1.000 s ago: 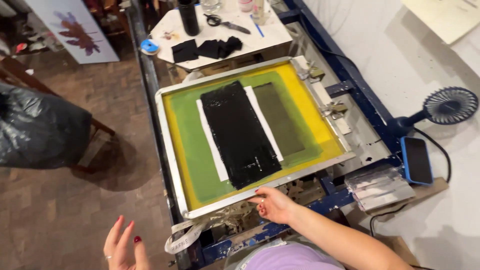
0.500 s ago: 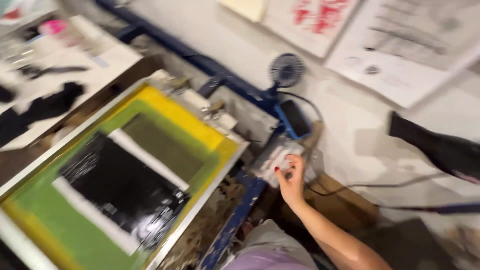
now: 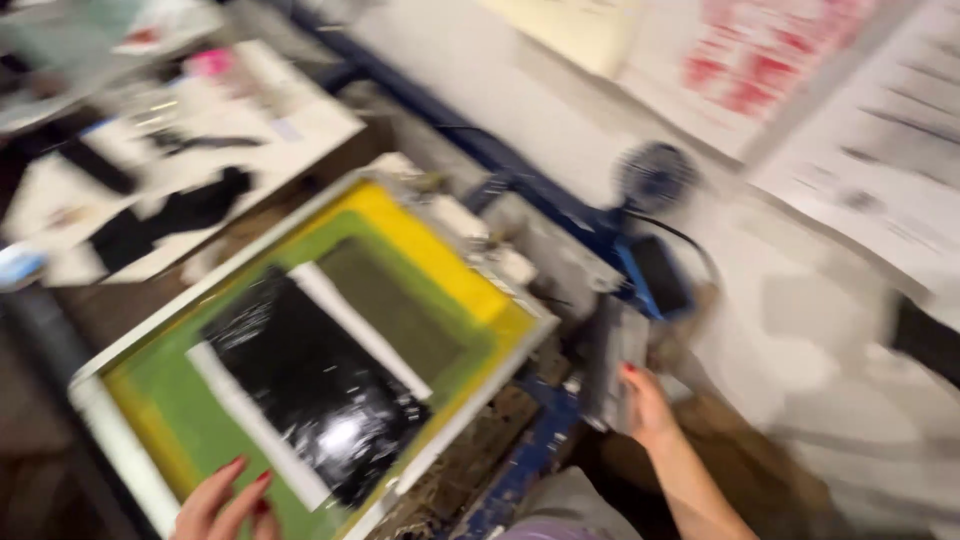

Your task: The person is screen printing black ink onto white fabric strips using a manual screen printing press and a squeegee.

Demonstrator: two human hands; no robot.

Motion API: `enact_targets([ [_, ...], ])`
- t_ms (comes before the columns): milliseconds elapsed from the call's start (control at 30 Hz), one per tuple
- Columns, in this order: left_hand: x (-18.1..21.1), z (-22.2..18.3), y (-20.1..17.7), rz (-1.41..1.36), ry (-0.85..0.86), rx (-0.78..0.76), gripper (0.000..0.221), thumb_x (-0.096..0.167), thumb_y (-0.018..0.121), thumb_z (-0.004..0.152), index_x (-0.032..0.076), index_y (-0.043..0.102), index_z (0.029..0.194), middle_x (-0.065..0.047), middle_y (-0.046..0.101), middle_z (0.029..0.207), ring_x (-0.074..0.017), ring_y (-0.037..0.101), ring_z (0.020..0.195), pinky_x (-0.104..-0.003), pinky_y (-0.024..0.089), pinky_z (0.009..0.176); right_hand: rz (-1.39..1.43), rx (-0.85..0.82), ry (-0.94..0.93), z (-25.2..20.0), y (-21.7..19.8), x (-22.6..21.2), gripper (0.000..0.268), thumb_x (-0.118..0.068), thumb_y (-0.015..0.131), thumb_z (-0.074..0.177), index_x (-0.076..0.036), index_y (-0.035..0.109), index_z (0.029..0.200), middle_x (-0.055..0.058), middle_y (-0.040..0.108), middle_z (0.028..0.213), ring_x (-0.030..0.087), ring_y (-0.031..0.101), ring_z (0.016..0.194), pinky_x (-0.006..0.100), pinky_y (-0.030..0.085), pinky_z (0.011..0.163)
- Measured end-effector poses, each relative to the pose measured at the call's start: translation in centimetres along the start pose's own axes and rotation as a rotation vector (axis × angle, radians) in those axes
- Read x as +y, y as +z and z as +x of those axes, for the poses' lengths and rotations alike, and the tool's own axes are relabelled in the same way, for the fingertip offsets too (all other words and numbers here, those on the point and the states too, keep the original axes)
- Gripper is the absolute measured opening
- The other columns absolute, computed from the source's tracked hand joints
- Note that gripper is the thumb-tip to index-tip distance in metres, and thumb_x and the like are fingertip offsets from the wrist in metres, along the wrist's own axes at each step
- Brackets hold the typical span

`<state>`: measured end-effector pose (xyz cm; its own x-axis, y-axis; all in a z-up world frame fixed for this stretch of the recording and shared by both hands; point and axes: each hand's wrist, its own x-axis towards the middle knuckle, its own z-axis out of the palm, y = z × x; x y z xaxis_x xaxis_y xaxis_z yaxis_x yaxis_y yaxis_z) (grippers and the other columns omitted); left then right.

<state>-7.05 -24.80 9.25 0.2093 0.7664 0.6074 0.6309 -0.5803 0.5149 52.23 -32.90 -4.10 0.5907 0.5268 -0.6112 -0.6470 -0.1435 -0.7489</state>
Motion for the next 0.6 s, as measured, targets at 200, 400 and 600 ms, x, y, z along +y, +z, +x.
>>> enact_targets([
  [200,9.5,12.7,-2.9,0.077,-0.098,0.236,0.033,-0.001,0.07,0.085,0.016,0.078,0.112,-0.006,0.072,0.129,-0.0302,0.064,0.119,-0.045,0.048,0.108,-0.476,-0.706,-0.219,3.2,17.9,-3.9,0.085,-0.001,0.089,0.063,-0.01,0.055,0.14,0.015,0.07,0.125,0.033,0.07,0.108,0.049,0.06,0.087],
  [400,1.1,21.6,0.2,0.467,0.154,0.342,0.049,0.0,0.067,0.075,0.016,0.075,0.12,-0.004,0.07,0.117,-0.0308,0.065,0.097,-0.044,0.055,0.084,-1.539,-1.169,-1.328,-7.3,50.3,-0.4,0.054,-0.05,0.092,0.066,-0.025,0.074,0.11,0.009,0.076,0.087,0.035,0.075,0.095,0.048,0.058,0.084],
  [600,-16.0,24.7,10.6,0.772,-0.174,-0.22,0.066,0.026,0.092,0.057,0.019,0.072,0.12,-0.005,0.072,0.111,-0.0301,0.065,0.109,-0.047,0.05,0.094,-1.997,-1.163,-1.54,-6.8,63.4,9.0,0.043,-0.048,0.087,0.068,-0.033,0.073,0.105,0.001,0.076,0.091,0.033,0.077,0.095,0.049,0.06,0.081],
])
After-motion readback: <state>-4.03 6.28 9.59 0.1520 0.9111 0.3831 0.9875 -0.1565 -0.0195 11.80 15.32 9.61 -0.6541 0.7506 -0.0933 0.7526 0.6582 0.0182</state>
